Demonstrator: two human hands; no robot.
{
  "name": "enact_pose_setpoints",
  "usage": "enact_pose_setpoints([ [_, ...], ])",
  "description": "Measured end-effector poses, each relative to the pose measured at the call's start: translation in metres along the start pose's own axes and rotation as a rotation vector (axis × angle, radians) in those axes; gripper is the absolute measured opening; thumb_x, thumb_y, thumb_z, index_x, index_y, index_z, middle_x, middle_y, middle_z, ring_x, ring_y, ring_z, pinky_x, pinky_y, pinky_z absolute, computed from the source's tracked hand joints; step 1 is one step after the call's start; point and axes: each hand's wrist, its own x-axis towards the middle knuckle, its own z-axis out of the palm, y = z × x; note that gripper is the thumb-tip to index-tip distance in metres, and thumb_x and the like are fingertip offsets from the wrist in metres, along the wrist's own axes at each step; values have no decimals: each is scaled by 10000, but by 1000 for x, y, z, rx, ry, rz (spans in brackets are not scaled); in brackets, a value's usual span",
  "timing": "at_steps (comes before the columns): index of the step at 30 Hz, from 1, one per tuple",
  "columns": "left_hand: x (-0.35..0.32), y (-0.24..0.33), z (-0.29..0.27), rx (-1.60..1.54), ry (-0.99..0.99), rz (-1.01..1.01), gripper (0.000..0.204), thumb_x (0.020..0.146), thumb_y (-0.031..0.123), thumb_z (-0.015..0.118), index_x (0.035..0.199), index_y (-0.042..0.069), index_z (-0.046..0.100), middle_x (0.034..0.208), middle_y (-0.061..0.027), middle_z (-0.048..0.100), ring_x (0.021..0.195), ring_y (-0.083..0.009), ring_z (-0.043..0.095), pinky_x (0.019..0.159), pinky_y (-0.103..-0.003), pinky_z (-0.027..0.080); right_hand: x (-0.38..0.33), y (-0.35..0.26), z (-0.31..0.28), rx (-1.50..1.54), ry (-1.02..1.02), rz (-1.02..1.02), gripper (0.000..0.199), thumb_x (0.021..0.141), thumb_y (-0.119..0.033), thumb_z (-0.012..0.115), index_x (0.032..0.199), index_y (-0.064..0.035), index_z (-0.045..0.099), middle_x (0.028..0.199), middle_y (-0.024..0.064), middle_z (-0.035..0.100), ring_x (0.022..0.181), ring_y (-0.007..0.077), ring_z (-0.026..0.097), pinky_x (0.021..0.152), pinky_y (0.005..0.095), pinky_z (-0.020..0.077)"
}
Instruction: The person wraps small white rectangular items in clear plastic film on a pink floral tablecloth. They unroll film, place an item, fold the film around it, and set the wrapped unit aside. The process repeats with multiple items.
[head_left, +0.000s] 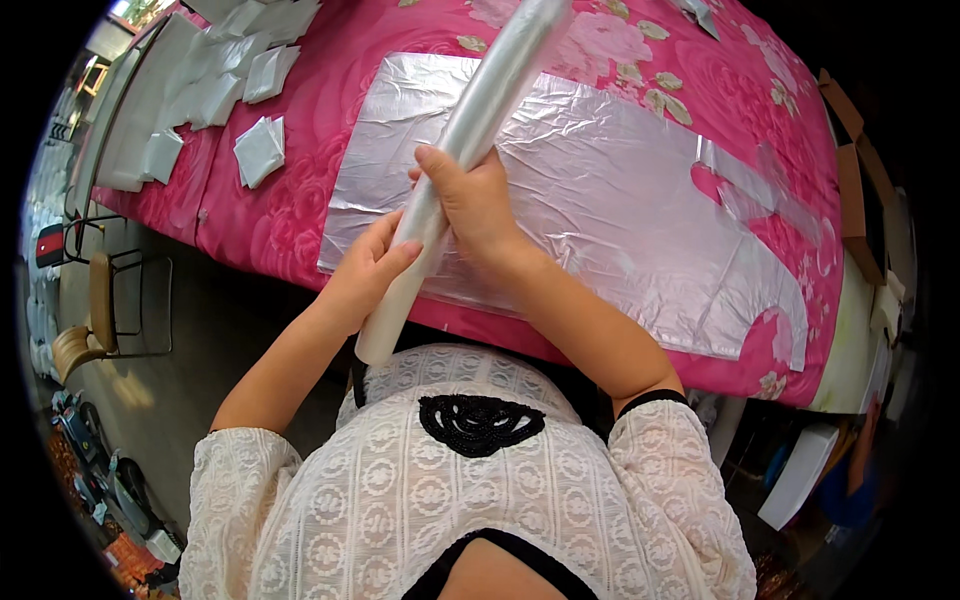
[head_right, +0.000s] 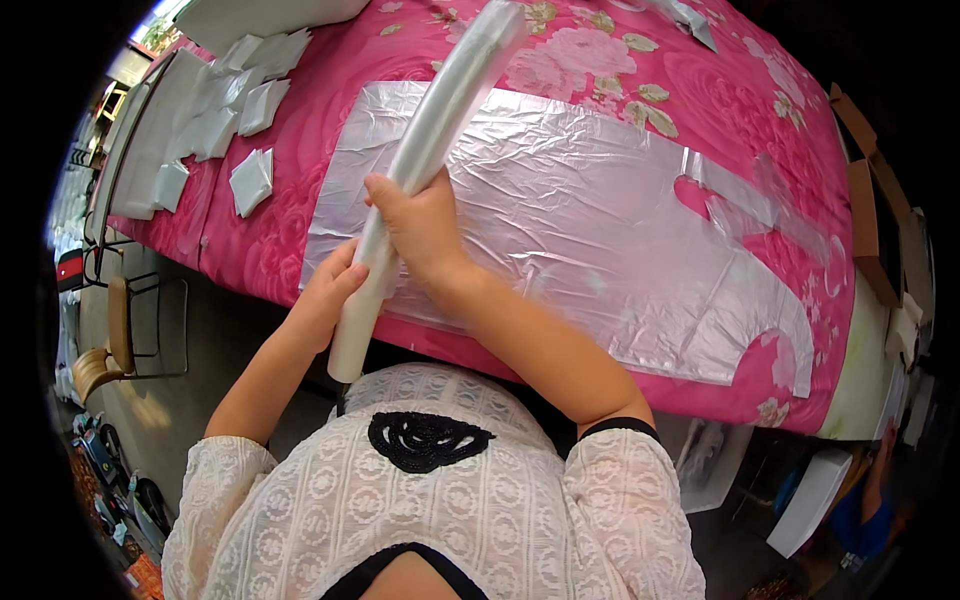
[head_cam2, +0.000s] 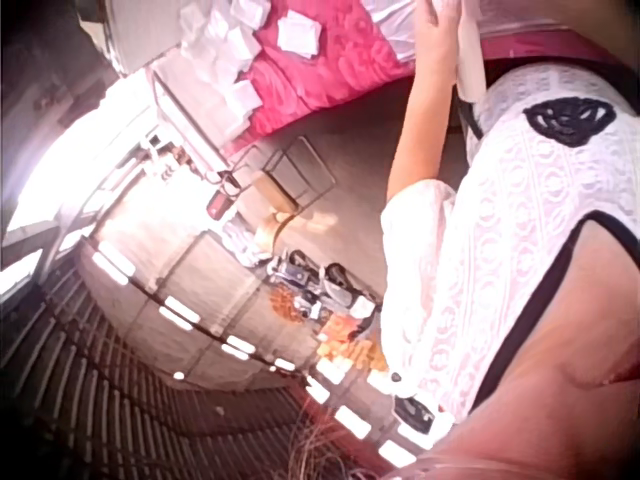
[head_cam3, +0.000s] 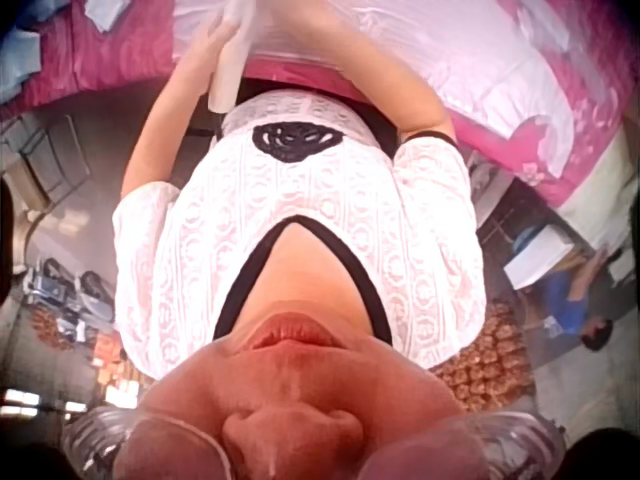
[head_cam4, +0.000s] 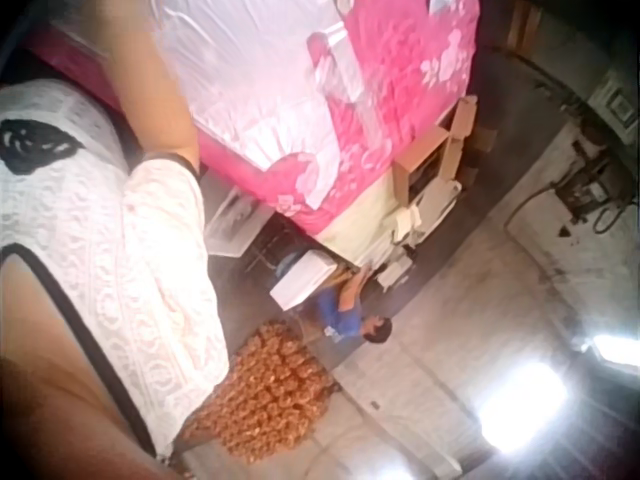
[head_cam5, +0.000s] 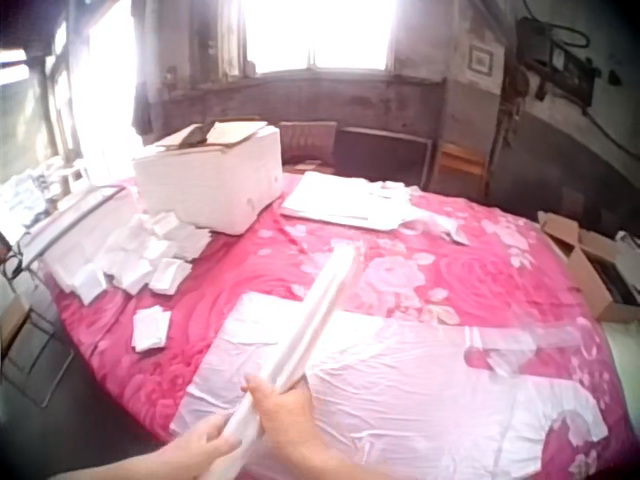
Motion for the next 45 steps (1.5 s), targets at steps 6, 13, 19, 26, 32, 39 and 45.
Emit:
enact_pose_setpoints([
  [6,-13,-14,-16,-162,-273,-309,655,769,525,640,1154,12,506,704,-41,549,539,-119,541,477,-257,455,35,-7,-33,136,50,62,447,772,-167,699,1071,39,437,874,104,572,776,170,585,680,300,495],
  [13,-37,-34,-36,-99,-362,-435,650,711,486,706,1113,6,530,700,-46,561,518,-116,542,465,-252,450,74,-74,-118,-571,14,149,351,806,-357,668,964,-48,617,731,10,560,662,78,514,582,213,421],
  [19,-39,-35,-35,-91,-344,-441,617,725,471,693,1103,11,529,707,-44,565,542,-113,546,487,-252,457,81,-75,-119,-917,-160,218,415,759,-436,685,966,-77,654,701,-17,536,595,53,466,547,200,366],
  [26,-37,-35,-34,-101,-364,-435,630,711,482,710,1095,15,530,717,-45,570,560,-115,550,495,-255,456,81,-83,-133,-760,-324,269,199,810,-262,680,867,-74,643,648,-53,540,560,32,456,512,202,361],
  [32,-40,-34,-39,-114,-382,-449,593,711,412,721,1101,12,524,757,-59,592,609,-117,562,539,-261,470,94,-82,-148,-866,-272,97,171,812,-191,661,838,-23,649,668,-11,577,594,54,503,539,215,416],
  [39,-64,-32,-93,29,-513,-649,470,698,136,739,1100,2,535,917,-98,636,827,-149,611,754,-288,501,114,-147,-282,-968,156,-188,172,838,-147,622,916,3,650,717,-13,593,628,57,516,577,208,425],
  [45,-20,28,-73,595,-646,-285,521,700,146,749,1156,11,537,951,-81,645,911,-162,614,810,-307,478,111,-124,-256,-968,27,-257,139,850,-119,610,916,-1,642,755,-11,599,647,54,516,585,193,418],
])
